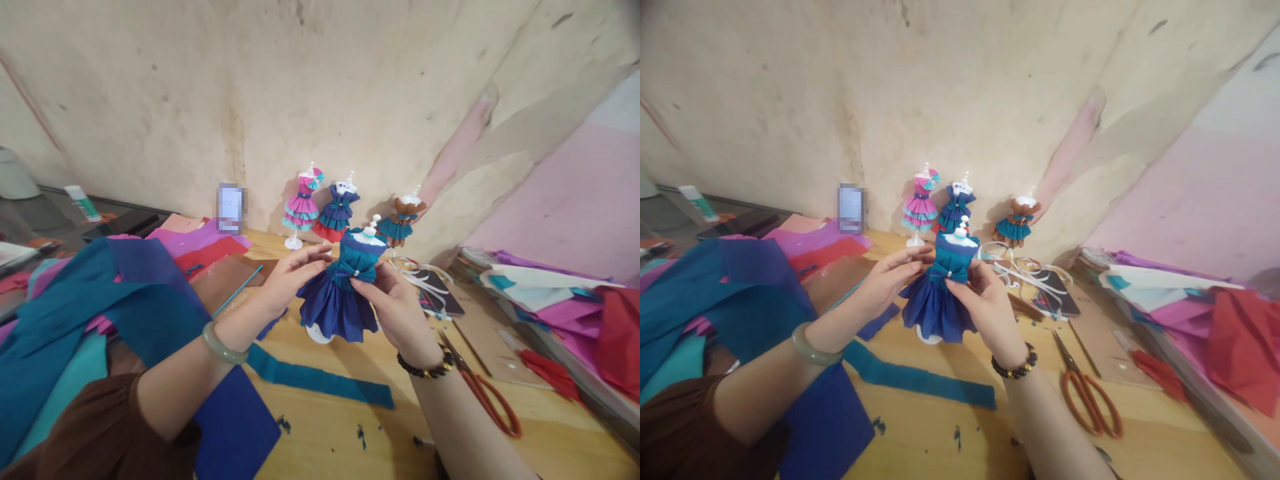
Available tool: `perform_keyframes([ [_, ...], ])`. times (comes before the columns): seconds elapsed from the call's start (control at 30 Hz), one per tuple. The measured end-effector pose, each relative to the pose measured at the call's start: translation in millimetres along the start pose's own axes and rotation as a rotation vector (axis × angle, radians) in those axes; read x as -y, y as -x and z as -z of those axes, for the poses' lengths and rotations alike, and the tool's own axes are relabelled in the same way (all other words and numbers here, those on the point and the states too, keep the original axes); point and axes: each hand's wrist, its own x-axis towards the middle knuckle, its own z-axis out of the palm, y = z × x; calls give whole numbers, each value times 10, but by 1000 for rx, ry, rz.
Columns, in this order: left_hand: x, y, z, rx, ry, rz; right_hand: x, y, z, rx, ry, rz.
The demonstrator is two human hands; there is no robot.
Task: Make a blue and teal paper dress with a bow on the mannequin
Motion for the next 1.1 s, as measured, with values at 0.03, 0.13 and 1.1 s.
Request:
perform_keyframes([
  [0.03, 4, 3, -4, 14, -77, -34, -9, -3, 1, -1, 12, 0],
  [0.13, 31, 15, -25, 79, -284, -145, -19, -13, 7, -9, 49, 0],
  [1.1, 173, -100, 144, 36, -232, -40, -29, 256, 464, -4, 232, -91],
])
